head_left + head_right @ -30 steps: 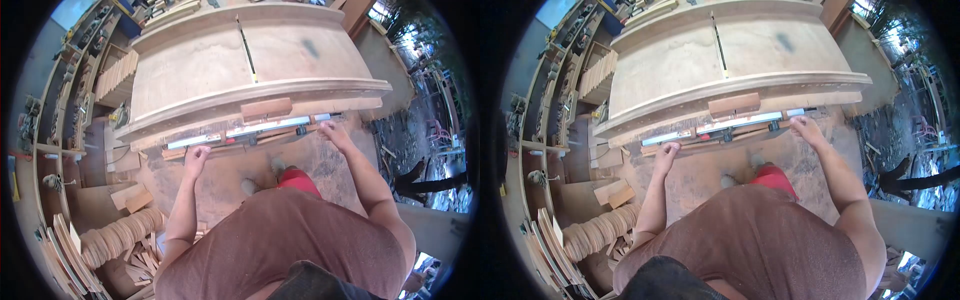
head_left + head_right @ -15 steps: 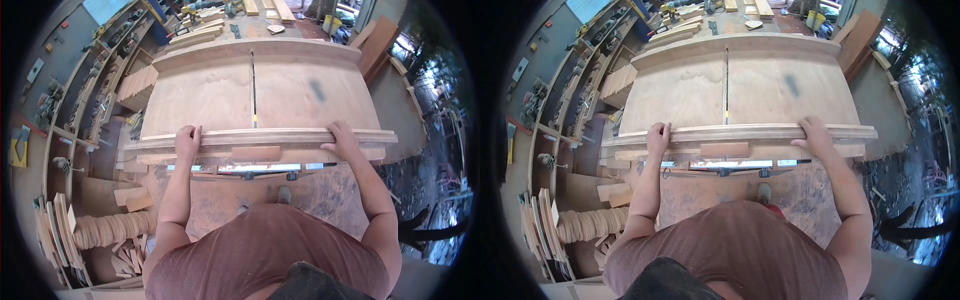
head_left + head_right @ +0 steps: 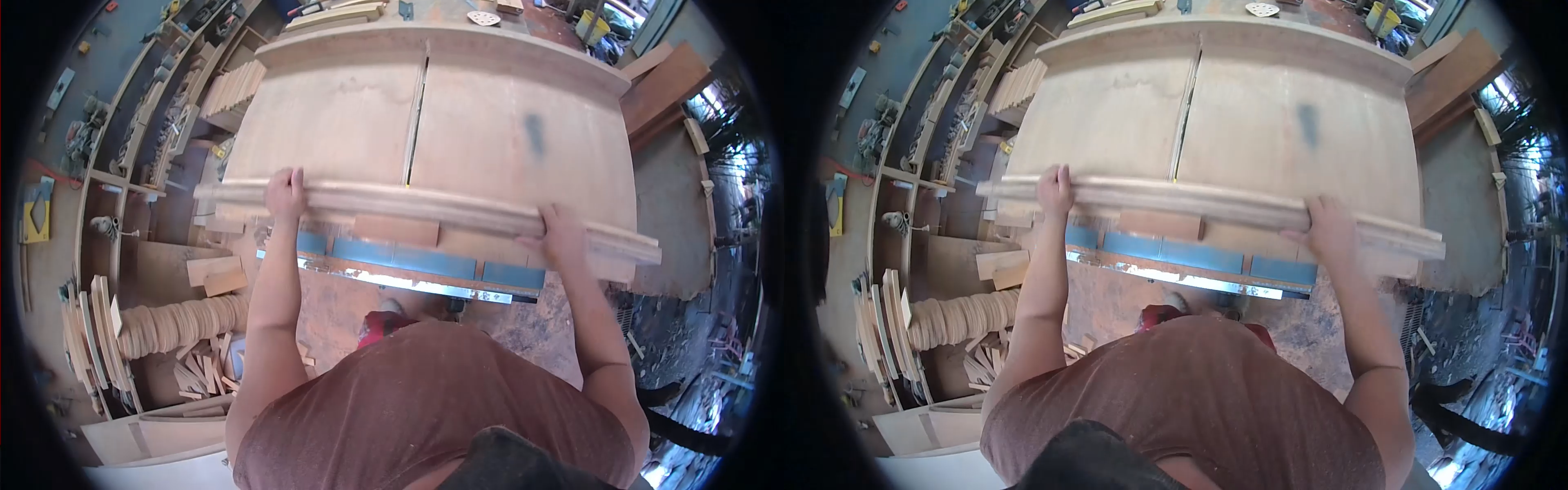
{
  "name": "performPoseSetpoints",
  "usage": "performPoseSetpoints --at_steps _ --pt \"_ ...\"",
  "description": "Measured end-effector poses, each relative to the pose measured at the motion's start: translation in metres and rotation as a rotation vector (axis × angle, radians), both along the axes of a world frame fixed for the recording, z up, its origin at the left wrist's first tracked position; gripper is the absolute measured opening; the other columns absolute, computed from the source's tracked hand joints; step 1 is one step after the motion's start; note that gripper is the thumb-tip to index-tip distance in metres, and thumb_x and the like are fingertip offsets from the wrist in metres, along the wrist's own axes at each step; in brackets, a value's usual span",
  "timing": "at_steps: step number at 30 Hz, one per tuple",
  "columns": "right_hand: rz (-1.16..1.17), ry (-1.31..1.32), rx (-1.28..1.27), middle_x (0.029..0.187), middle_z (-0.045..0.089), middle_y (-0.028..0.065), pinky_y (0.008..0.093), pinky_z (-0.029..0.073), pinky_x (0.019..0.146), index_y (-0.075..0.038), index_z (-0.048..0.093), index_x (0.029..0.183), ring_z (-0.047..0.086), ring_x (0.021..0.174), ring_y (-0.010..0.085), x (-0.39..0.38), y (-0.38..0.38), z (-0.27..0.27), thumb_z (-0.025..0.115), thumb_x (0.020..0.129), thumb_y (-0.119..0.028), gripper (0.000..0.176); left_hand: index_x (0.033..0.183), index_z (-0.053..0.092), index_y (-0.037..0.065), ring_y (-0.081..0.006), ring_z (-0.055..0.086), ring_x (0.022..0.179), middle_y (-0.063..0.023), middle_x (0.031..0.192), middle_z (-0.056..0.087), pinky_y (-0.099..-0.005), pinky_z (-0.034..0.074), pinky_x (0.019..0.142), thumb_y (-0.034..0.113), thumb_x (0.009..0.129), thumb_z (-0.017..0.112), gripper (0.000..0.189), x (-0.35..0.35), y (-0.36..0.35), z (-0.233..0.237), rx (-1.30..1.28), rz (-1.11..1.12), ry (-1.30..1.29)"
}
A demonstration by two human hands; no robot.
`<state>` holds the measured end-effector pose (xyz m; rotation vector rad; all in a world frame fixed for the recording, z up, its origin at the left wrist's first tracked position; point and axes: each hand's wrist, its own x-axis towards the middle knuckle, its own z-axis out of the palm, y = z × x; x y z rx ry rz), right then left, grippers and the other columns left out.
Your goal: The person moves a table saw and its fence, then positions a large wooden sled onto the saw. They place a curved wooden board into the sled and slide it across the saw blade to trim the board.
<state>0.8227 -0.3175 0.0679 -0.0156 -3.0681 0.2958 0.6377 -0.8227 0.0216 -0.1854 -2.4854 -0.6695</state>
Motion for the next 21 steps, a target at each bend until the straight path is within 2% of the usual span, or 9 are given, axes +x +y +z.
performPoseSetpoints --at_steps 6,10,12,13,15,19,21 --pt "-0.11 0.05 0.038 0.111 0.059 0.0096 0.0423 0.047 0.091 -0.01 0.06 0.114 0.056 0.109 0.031 -0.082 0.016 0.008 0.08 0.064 -0.051 0.068 0.077 0.062 0.007 -0.0398 0.061 0.082 -0.019 0.081 0.064 -0.0505 0.046 0.069 0.049 0.093 0.048 0.047 -0.083 0.046 0.022 -0.051 0.059 -0.114" --pt "-0.104 0.029 0.123 0.114 0.06 0.0086 0.0403 0.047 0.093 -0.008 0.06 0.114 0.055 0.112 0.0272 -0.105 0.02 0.012 0.078 0.066 -0.055 0.07 0.079 0.063 0.007 -0.0376 0.062 0.085 -0.0171 0.081 0.065 -0.0473 0.047 0.075 0.05 0.094 0.047 0.048 -0.105 0.055 0.024 -0.08 0.08 -0.188" --pt "-0.102 0.031 0.105 0.113 0.062 0.0104 0.0414 0.047 0.092 -0.008 0.06 0.113 0.056 0.111 0.029 -0.105 0.018 0.015 0.078 0.066 -0.054 0.068 0.088 0.068 0.009 -0.0345 0.064 0.093 -0.0152 0.089 0.069 -0.0446 0.047 0.084 0.052 0.094 0.043 0.05 -0.108 0.053 0.021 -0.153 0.017 0.069" --pt "-0.108 0.029 0.112 0.113 0.062 0.0104 0.0414 0.047 0.092 -0.008 0.06 0.113 0.056 0.111 0.029 -0.104 0.017 0.017 0.078 0.066 -0.054 0.068 0.088 0.068 0.009 -0.0345 0.064 0.093 -0.0152 0.089 0.069 -0.0446 0.047 0.084 0.052 0.094 0.043 0.05 -0.11 0.051 0.022 -0.146 0.01 0.068" --pt "-0.145 -0.107 0.094 0.112 0.063 0.012 0.043 0.046 0.092 -0.007 0.062 0.11 0.057 0.11 0.0306 -0.106 0.011 0.028 0.079 0.067 -0.052 0.065 0.1 0.071 0.01 -0.0331 0.064 0.1 -0.0151 0.1 0.07 -0.0437 0.044 0.092 0.052 0.095 0.038 0.054 -0.107 0.053 0.041 -0.294 0.017 -0.44" --pt "-0.178 -0.065 0.063 0.113 0.063 0.0147 0.0435 0.045 0.093 -0.005 0.062 0.112 0.057 0.11 0.0323 -0.097 0.009 0.023 0.081 0.065 -0.051 0.069 0.106 0.071 0.01 -0.0337 0.062 0.105 -0.0175 0.107 0.068 -0.0455 0.042 0.094 0.052 0.095 0.034 0.057 -0.101 0.046 0.04 -0.385 -0.091 -0.472" --pt "-0.143 -0.039 0.024 0.121 0.06 0.0195 0.0433 0.043 0.098 -0.003 0.061 0.117 0.054 0.115 0.0362 -0.081 0.01 0.015 0.084 0.06 -0.048 0.076 0.104 0.071 0.008 -0.0343 0.062 0.105 -0.0177 0.104 0.069 -0.0456 0.041 0.096 0.05 0.095 0.033 0.058 -0.08 0.041 0.037 -0.383 -0.034 -0.441"
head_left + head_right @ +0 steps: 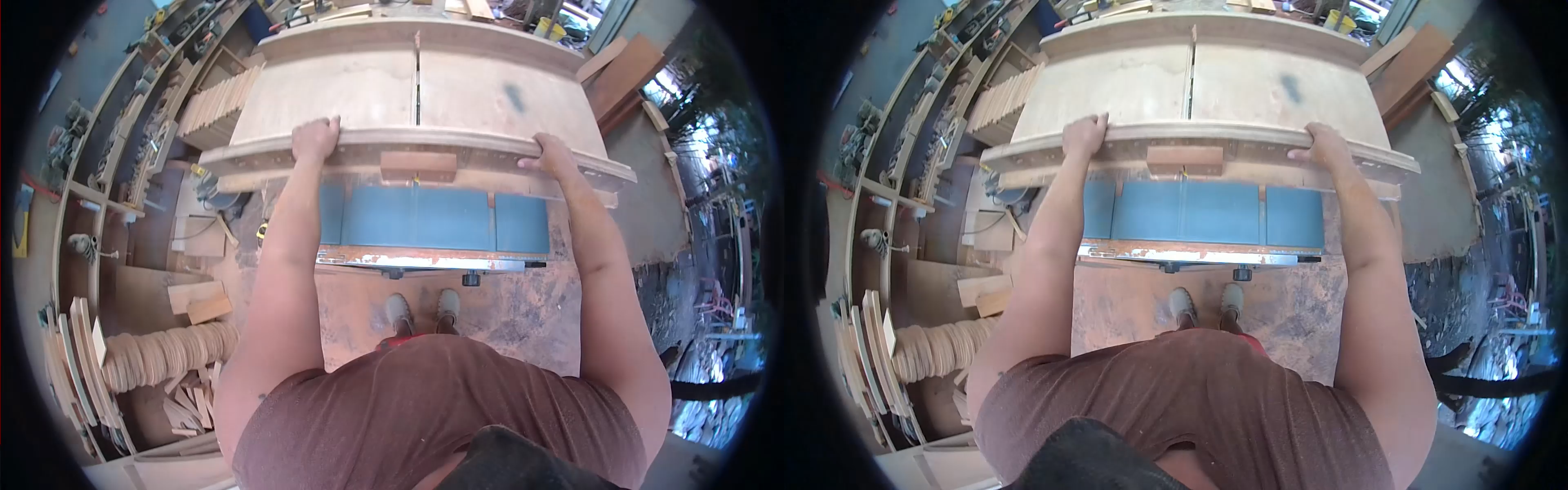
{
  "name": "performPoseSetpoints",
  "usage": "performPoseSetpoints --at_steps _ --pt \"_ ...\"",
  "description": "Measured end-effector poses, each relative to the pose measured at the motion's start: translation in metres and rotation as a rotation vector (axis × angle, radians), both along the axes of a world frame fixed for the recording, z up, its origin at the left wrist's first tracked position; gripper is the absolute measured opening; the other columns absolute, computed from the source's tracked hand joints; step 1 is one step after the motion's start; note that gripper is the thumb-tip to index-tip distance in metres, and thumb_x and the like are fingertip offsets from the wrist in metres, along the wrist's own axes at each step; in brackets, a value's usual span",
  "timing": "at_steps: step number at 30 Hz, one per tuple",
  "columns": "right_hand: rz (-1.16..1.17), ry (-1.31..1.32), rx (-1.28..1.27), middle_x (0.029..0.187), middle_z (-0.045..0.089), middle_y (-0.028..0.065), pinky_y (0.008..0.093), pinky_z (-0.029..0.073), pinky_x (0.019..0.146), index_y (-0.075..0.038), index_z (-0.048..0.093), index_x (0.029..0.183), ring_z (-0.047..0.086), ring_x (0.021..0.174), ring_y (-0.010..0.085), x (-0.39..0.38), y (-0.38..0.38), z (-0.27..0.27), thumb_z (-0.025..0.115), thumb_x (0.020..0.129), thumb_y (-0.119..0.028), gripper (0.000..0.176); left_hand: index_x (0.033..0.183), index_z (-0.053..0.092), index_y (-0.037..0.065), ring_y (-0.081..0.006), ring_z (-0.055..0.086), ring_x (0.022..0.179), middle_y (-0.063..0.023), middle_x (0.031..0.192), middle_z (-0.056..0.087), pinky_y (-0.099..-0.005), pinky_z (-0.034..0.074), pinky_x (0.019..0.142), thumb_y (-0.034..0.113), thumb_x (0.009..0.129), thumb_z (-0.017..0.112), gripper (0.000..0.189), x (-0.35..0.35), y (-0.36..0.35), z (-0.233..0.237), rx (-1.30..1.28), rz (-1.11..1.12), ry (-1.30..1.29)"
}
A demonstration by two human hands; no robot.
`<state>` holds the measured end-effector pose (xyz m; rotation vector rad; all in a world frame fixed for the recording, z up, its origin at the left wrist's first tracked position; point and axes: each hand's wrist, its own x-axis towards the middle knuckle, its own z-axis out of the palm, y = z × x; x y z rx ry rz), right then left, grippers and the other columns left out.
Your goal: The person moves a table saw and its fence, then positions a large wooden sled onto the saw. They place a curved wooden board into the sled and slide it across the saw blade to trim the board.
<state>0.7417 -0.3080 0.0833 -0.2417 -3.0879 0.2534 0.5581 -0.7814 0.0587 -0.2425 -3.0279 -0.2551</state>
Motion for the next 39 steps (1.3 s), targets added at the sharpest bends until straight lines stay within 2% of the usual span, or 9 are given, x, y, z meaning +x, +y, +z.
performPoseSetpoints --at_steps 11,13,17,21,28,31,33,34,39 --pt "-0.003 0.007 0.007 0.109 0.063 0.0179 0.0435 0.043 0.095 -0.005 0.062 0.112 0.056 0.108 0.0366 0.187 -0.065 0.004 0.086 0.057 -0.048 0.074 0.086 0.069 0.003 -0.0301 0.064 0.089 -0.0187 0.085 0.068 -0.0408 0.044 0.088 0.036 0.091 0.054 0.036 0.193 -0.068 0.017 0.196 -0.107 0.004" --pt "0.02 0.0 0.008 0.107 0.063 0.0168 0.043 0.043 0.095 -0.005 0.063 0.112 0.056 0.107 0.0354 0.195 -0.066 0.005 0.084 0.059 -0.049 0.073 0.087 0.069 0.001 -0.022 0.065 0.083 -0.0145 0.081 0.068 -0.0337 0.048 0.078 0.022 0.089 0.061 0.023 0.212 -0.059 0.027 0.822 -0.047 -0.157" --pt "0.074 0.0 -0.058 0.108 0.063 0.0163 0.0431 0.043 0.095 -0.005 0.062 0.113 0.056 0.107 0.0356 0.201 -0.063 0.008 0.082 0.062 -0.047 0.069 0.084 0.067 0.001 -0.0233 0.064 0.086 -0.0105 0.084 0.068 -0.0384 0.047 0.085 0.014 0.09 0.06 0.017 0.287 0.011 0.125 1.243 -0.843 -0.449" --pt "0.266 0.202 -0.271 0.114 0.061 0.018 0.0427 0.042 0.098 -0.005 0.061 0.116 0.055 0.112 0.0358 0.216 -0.046 0.005 0.081 0.067 -0.041 0.065 0.09 0.071 0.0 -0.0263 0.064 0.084 -0.0125 0.087 0.068 -0.0403 0.046 0.087 0.032 0.093 0.062 0.034 0.365 0.116 0.214 1.591 -2.03 -0.772" --pt "0.35 0.379 -0.377 0.117 0.06 0.0171 0.0427 0.04 0.102 -0.007 0.061 0.117 0.054 0.115 0.0352 0.365 0.057 -0.001 0.08 0.072 -0.026 0.053 0.054 0.058 0.007 -0.019 0.055 0.051 -0.0068 0.056 0.058 -0.0356 0.046 0.066 0.019 0.083 0.067 0.033 0.498 0.282 0.24 2.081 -1.799 -0.734" --pt "0.107 0.385 -0.587 0.113 0.063 0.0155 0.0409 0.043 0.097 -0.008 0.063 0.115 0.057 0.11 0.034 0.444 0.124 -0.039 0.078 0.073 -0.024 0.047 0.059 0.062 0.008 -0.0215 0.058 0.054 -0.0076 0.061 0.061 -0.0375 0.048 0.068 0.02 0.085 0.068 0.029 0.51 0.36 0.246 2.016 -1.88 -0.669" --pt "-0.06 0.371 -0.655 0.106 0.065 0.0142 0.0394 0.047 0.089 -0.006 0.065 0.11 0.061 0.101 0.0329 0.491 0.151 -0.053 0.077 0.074 -0.022 0.041 0.077 0.071 0.009 -0.0239 0.063 0.066 -0.0085 0.073 0.064 -0.0411 0.049 0.076 0.026 0.089 0.067 0.021 0.505 0.409 0.246 1.379 -2.447 -0.751" --pt "-0.171 0.318 -0.711 0.103 0.066 0.0136 0.0388 0.048 0.086 -0.005 0.066 0.108 0.063 0.097 0.0324 0.514 0.161 -0.05 0.076 0.074 -0.022 0.039 0.094 0.073 0.009 -0.0255 0.065 0.082 -0.0086 0.086 0.067 -0.0434 0.049 0.083 0.031 0.092 0.064 0.024 0.495 0.427 0.239 1.145 -2.421 -0.738" --pt "-0.284 0.448 -0.585 0.096 0.068 0.0133 0.0333 0.049 0.08 -0.001 0.066 0.106 0.064 0.088 0.024 0.584 0.208 -0.065 0.071 0.078 -0.013 0.031 0.127 0.057 0.006 -0.0361 0.052 0.119 -0.0195 0.127 0.057 -0.0438 0.041 0.101 0.044 0.088 0.063 0.054 0.415 0.471 0.152 0.302 -1.327 -0.414"
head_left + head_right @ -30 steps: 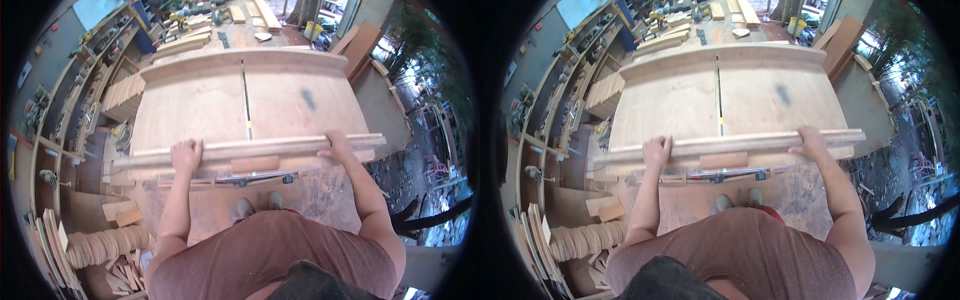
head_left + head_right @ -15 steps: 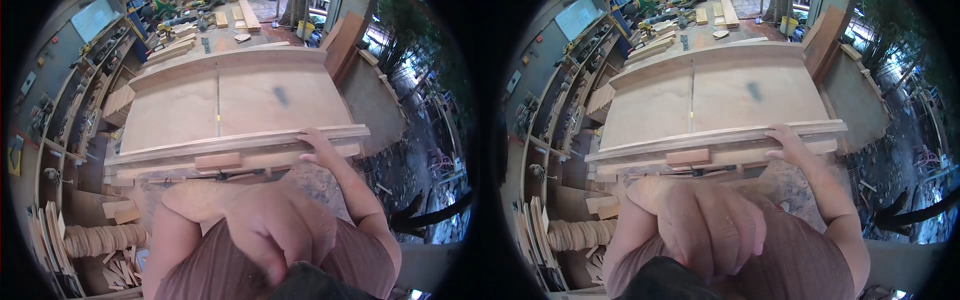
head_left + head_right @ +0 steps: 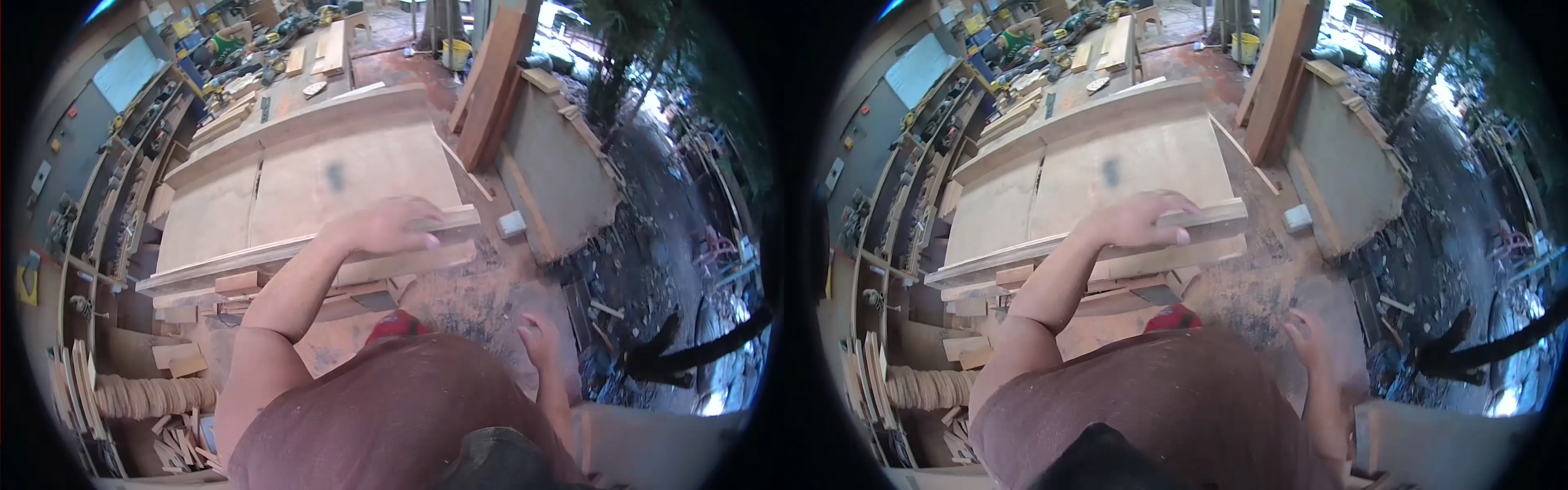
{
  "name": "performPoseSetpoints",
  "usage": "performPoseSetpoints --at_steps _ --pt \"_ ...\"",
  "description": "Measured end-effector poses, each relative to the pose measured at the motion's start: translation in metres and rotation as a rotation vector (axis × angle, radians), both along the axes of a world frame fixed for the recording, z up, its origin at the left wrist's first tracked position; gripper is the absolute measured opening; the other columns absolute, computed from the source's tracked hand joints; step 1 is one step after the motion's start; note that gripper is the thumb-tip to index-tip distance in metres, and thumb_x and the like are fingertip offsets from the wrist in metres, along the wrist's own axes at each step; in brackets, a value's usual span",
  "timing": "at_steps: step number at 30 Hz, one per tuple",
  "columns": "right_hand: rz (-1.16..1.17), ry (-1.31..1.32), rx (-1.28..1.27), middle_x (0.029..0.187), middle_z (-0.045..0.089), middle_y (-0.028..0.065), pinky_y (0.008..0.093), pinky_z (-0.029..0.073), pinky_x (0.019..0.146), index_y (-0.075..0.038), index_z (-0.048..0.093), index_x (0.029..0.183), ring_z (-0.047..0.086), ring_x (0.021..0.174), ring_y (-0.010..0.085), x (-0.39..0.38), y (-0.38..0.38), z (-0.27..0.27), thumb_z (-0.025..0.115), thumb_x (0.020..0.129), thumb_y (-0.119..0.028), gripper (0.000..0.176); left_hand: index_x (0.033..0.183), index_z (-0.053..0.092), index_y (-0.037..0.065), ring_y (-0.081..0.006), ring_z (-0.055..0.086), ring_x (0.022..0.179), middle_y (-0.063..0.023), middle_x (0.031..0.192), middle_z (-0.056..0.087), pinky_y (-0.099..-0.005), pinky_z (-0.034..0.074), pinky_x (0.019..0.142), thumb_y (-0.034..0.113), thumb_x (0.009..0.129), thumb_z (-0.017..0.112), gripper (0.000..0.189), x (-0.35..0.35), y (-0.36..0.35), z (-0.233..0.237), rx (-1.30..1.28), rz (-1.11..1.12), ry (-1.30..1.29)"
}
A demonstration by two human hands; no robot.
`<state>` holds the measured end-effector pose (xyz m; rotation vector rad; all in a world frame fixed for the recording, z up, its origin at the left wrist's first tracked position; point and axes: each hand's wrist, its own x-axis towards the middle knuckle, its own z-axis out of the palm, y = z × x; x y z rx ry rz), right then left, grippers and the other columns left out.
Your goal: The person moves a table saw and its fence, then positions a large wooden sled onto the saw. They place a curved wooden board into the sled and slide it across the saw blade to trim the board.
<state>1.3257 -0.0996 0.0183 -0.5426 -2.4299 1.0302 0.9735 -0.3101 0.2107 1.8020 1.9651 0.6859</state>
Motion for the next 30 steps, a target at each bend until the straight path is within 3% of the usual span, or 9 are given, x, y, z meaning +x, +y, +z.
performPoseSetpoints --at_steps 2,4,10,14,17,21,26,28,30 --pt "-0.052 0.008 0.013 0.095 0.068 0.0131 0.0325 0.05 0.079 -0.001 0.066 0.106 0.065 0.086 0.0229 0.009 0.018 -0.011 0.071 0.078 -0.013 0.03 0.129 0.055 0.006 -0.0363 0.054 0.118 -0.0209 0.124 0.059 -0.0454 0.041 0.102 0.048 0.09 0.057 0.058 -0.052 -0.007 -0.065 -0.305 0.361 0.484" --pt "-0.149 -0.029 -0.156 0.095 0.068 0.0125 0.0309 0.05 0.076 0.0 0.066 0.106 0.065 0.083 0.0206 0.019 0.036 -0.012 0.07 0.081 -0.013 0.029 0.129 0.056 0.006 -0.0366 0.056 0.116 -0.022 0.122 0.06 -0.0447 0.042 0.101 0.055 0.09 0.054 0.063 -0.068 -0.005 -0.068 -0.702 0.515 0.259" --pt "-0.08 -0.136 -0.155 0.092 0.068 0.0128 0.0313 0.051 0.073 0.0 0.065 0.107 0.065 0.077 0.0197 -0.009 0.132 -0.001 0.07 0.078 -0.005 0.03 0.125 0.058 0.005 -0.0324 0.058 0.114 -0.0203 0.12 0.063 -0.0412 0.045 0.098 0.059 0.087 0.057 0.066 -0.146 0.039 -0.105 -0.76 0.407 -0.221" --pt "0.001 -0.145 -0.175 0.091 0.068 0.0128 0.0314 0.051 0.074 0.0 0.065 0.106 0.065 0.078 0.0202 -0.09 0.214 0.014 0.07 0.079 -0.006 0.029 0.125 0.058 0.007 -0.0336 0.058 0.114 -0.022 0.119 0.062 -0.0428 0.044 0.099 0.056 0.085 0.061 0.063 -0.215 0.093 -0.088 -0.486 0.61 0.048" --pt "0.117 -0.198 -0.183 0.09 0.068 0.0127 0.0316 0.051 0.073 0.0 0.065 0.103 0.066 0.081 0.0214 -0.154 0.271 0.019 0.068 0.081 -0.006 0.023 0.123 0.062 0.006 -0.0335 0.056 0.117 -0.0235 0.124 0.059 -0.044 0.044 0.098 0.06 0.08 0.063 0.068 -0.305 0.118 -0.152 -0.312 0.85 0.234" --pt "0.17 -0.253 -0.093 0.083 0.069 0.0117 0.0293 0.051 0.07 0.002 0.069 0.092 0.067 0.075 0.0189 -0.188 0.342 0.003 0.065 0.084 -0.007 0.012 0.125 0.059 0.006 -0.0378 0.055 0.116 -0.0257 0.122 0.059 -0.0441 0.04 0.104 0.055 0.084 0.061 0.063 -0.368 0.149 -0.199 -0.528 0.944 0.359" --pt "0.119 -0.49 -0.26 0.069 0.065 0.0093 0.0265 0.048 0.06 0.002 0.069 0.094 0.06 0.063 0.0098 -0.226 0.427 -0.026 0.063 0.087 -0.01 0.015 0.128 0.057 0.003 -0.0358 0.056 0.118 -0.0251 0.125 0.058 -0.0413 0.043 0.101 0.052 0.086 0.059 0.064 -0.361 0.159 -0.19 -0.78 0.734 0.01" --pt "0.156 -0.632 -0.233 0.075 0.067 0.0123 0.0329 0.049 0.065 0.001 0.07 0.088 0.063 0.069 0.0176 -0.266 0.454 -0.027 0.062 0.086 -0.009 0.013 0.131 0.054 0.001 -0.0352 0.056 0.118 -0.0233 0.128 0.058 -0.0413 0.044 0.1 0.051 0.086 0.059 0.067 -0.342 0.142 -0.182 -0.688 0.832 -0.025" --pt "0.509 -0.429 0.158 0.116 0.06 0.0219 0.0409 0.043 0.094 -0.002 0.06 0.118 0.056 0.109 0.0343 -0.321 0.485 -0.043 0.059 0.084 -0.005 0.035 0.134 0.051 0.002 -0.0336 0.056 0.119 -0.0224 0.13 0.057 -0.0404 0.044 0.101 0.051 0.086 0.061 0.07 -0.321 0.109 -0.186 -0.641 0.964 -0.055"
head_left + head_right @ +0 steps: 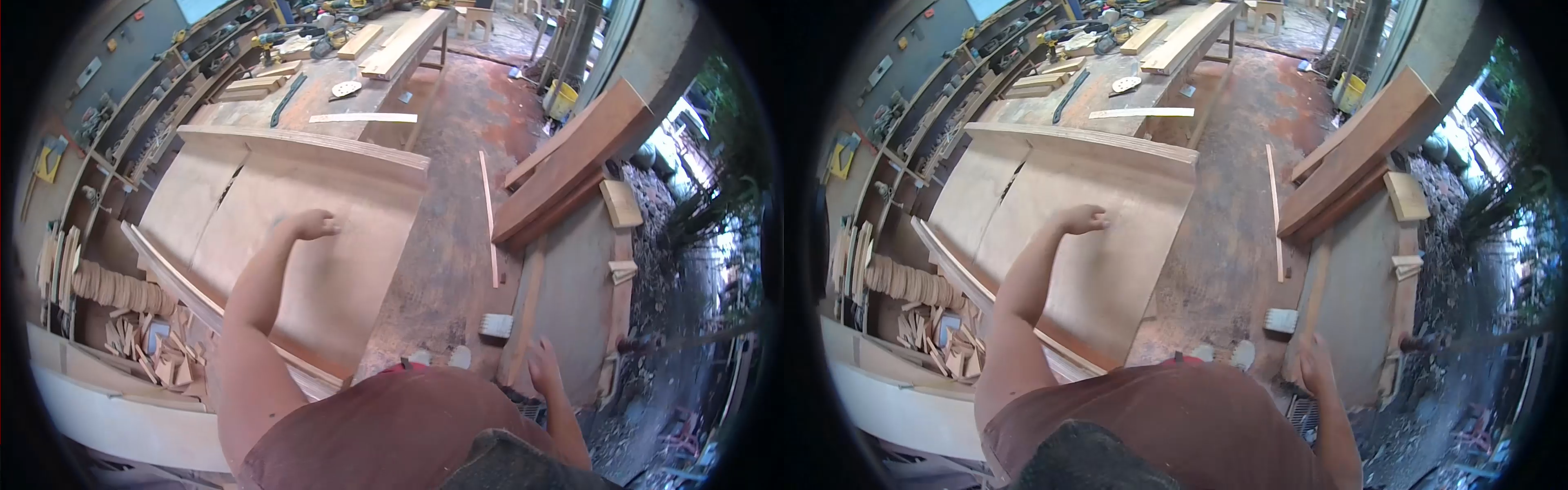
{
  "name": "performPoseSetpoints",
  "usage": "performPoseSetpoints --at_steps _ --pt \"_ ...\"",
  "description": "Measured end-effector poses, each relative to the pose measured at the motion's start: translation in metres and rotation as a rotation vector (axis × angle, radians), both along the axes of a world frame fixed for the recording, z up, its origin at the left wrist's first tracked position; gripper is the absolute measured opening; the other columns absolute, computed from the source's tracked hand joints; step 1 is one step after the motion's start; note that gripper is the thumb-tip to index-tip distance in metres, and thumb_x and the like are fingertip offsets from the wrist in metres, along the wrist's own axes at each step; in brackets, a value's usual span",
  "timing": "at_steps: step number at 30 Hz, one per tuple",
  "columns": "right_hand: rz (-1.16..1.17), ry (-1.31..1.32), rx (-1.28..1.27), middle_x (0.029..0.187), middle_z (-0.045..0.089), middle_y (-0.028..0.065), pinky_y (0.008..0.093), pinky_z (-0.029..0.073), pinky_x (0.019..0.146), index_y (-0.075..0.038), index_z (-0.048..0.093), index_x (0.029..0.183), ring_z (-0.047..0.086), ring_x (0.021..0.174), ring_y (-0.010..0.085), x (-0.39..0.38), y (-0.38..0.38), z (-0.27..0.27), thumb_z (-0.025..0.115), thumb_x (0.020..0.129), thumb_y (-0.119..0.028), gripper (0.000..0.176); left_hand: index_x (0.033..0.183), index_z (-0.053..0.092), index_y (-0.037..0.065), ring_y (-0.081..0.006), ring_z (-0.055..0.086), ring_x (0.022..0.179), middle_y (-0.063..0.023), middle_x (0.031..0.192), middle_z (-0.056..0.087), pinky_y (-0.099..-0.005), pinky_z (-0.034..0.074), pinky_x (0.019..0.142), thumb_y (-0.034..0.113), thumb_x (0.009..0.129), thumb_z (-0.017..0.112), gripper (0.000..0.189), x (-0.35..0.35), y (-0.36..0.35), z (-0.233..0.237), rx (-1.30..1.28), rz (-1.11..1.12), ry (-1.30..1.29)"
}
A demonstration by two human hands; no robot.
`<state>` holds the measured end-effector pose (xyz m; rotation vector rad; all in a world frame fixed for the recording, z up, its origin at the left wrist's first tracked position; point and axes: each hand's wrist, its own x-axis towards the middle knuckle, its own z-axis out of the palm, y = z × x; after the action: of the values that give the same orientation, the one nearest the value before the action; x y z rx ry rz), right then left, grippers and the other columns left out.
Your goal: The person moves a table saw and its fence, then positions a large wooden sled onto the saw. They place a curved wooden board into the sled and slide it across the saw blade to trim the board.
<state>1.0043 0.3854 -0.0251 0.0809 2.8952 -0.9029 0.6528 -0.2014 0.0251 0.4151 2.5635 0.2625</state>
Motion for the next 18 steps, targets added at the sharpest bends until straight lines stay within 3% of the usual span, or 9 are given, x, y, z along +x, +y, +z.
performPoseSetpoints --at_steps 1,3,5,9,11,15,18 --pt "0.021 0.167 0.012 0.13 0.053 0.0238 0.0422 0.038 0.104 -0.003 0.053 0.13 0.049 0.123 0.0383 -0.036 0.013 -0.014 0.059 0.083 -0.004 0.048 0.135 0.05 0.002 -0.0327 0.055 0.121 -0.0221 0.131 0.056 -0.04 0.043 0.102 0.052 0.085 0.062 0.071 0.006 -0.011 0.003 -0.008 0.052 0.004" --pt "0.262 0.152 -0.096 0.139 0.044 0.0235 0.0392 0.033 0.11 -0.003 0.037 0.143 0.042 0.131 0.037 -0.114 0.039 -0.029 0.059 0.084 -0.006 0.063 0.136 0.048 0.0 -0.0331 0.049 0.128 -0.0201 0.14 0.049 -0.0404 0.038 0.107 0.054 0.086 0.061 0.075 0.032 -0.019 0.029 -0.066 0.18 -0.054" --pt "0.372 0.153 -0.235 0.137 0.048 0.0224 0.0387 0.038 0.106 -0.001 0.042 0.139 0.047 0.128 0.0348 -0.197 0.037 -0.029 0.061 0.086 -0.01 0.057 0.136 0.048 0.001 -0.0323 0.047 0.13 -0.02 0.139 0.05 -0.04 0.037 0.108 0.053 0.086 0.06 0.073 0.06 -0.018 0.051 0.016 0.374 -0.1" --pt "0.406 0.064 -0.368 0.13 0.055 0.0178 0.0369 0.045 0.098 -0.001 0.047 0.136 0.055 0.118 0.0264 -0.352 -0.013 -0.001 0.063 0.09 -0.018 0.052 0.137 0.048 0.003 -0.0328 0.048 0.129 -0.0194 0.14 0.049 -0.0399 0.037 0.108 0.054 0.089 0.056 0.07 0.087 -0.028 0.042 0.06 0.507 0.014" --pt "0.458 0.11 -0.425 0.123 0.059 0.0149 0.034 0.047 0.094 -0.001 0.046 0.136 0.058 0.112 0.0233 -0.441 -0.035 -0.015 0.062 0.091 -0.019 0.051 0.138 0.048 0.004 -0.0329 0.047 0.129 -0.0192 0.14 0.049 -0.0397 0.036 0.108 0.054 0.09 0.054 0.069 0.075 -0.029 0.037 0.056 0.561 0.04" --pt "0.192 -0.225 -0.774 0.118 0.059 0.0101 0.0311 0.052 0.081 -0.005 0.046 0.136 0.06 0.102 0.0161 -0.571 -0.102 0.009 0.06 0.094 -0.029 0.051 0.136 0.05 0.004 -0.0325 0.043 0.132 -0.0191 0.141 0.048 -0.0396 0.033 0.111 0.053 0.092 0.05 0.066 0.043 -0.031 0.03 0.123 0.686 0.042" --pt "0.233 -0.255 -0.827 0.116 0.059 0.0098 0.0339 0.053 0.079 -0.005 0.045 0.135 0.06 0.099 0.0173 -0.653 -0.149 0.008 0.061 0.094 -0.037 0.055 0.134 0.052 0.005 -0.0321 0.04 0.135 -0.0194 0.141 0.048 -0.0395 0.03 0.112 0.051 0.094 0.048 0.061 0.021 -0.01 0.029 0.126 0.737 0.043"
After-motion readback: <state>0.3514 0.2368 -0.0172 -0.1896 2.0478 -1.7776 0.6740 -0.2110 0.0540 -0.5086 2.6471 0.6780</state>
